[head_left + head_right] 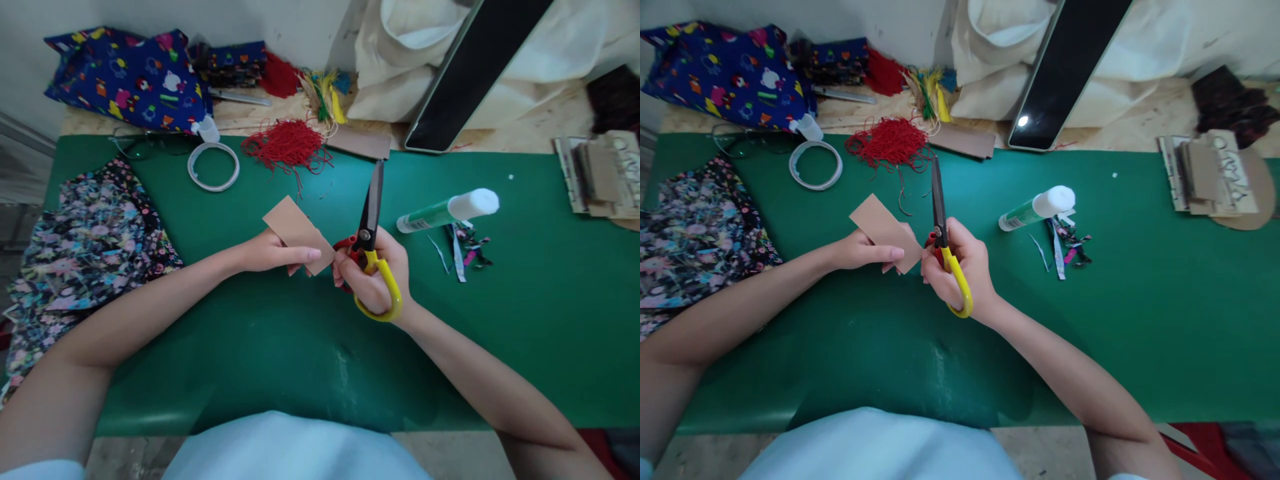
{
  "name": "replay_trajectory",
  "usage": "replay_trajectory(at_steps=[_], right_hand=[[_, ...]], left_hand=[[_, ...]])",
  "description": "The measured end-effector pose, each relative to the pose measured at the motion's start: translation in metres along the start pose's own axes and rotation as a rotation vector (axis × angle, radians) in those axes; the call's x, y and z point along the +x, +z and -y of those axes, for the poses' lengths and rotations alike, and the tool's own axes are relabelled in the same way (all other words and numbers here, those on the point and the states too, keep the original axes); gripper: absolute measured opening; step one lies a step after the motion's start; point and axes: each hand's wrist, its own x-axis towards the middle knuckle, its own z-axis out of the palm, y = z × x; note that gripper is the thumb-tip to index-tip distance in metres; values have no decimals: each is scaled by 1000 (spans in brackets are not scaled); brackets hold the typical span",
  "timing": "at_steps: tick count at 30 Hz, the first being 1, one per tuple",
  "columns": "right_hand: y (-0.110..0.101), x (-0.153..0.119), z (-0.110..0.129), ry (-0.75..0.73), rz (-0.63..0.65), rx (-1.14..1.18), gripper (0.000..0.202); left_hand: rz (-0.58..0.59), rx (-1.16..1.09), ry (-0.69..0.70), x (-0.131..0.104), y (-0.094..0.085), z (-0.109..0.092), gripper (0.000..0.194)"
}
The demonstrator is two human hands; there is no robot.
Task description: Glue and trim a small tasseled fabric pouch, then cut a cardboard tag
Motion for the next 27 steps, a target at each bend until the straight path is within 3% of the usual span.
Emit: replay_trajectory(at_steps=[4, 9, 14, 20, 27], right_hand=[[-5, 4, 2, -4, 52, -89, 36], [-27, 14, 10, -94, 119, -334, 56], [-42, 16, 19, -98, 264, -527, 58], [-36, 10, 28, 18, 426, -626, 57], [-31, 7, 32, -10, 485, -565, 52]], left_hand=[[-87, -61, -29, 0, 0, 3, 47], [-118, -171, 19, 2, -3, 6, 47], [-187, -153, 87, 3, -3, 7, 42], [-206, -155, 107, 4, 1, 4, 42], [-181, -166, 98, 4, 4, 1, 42]])
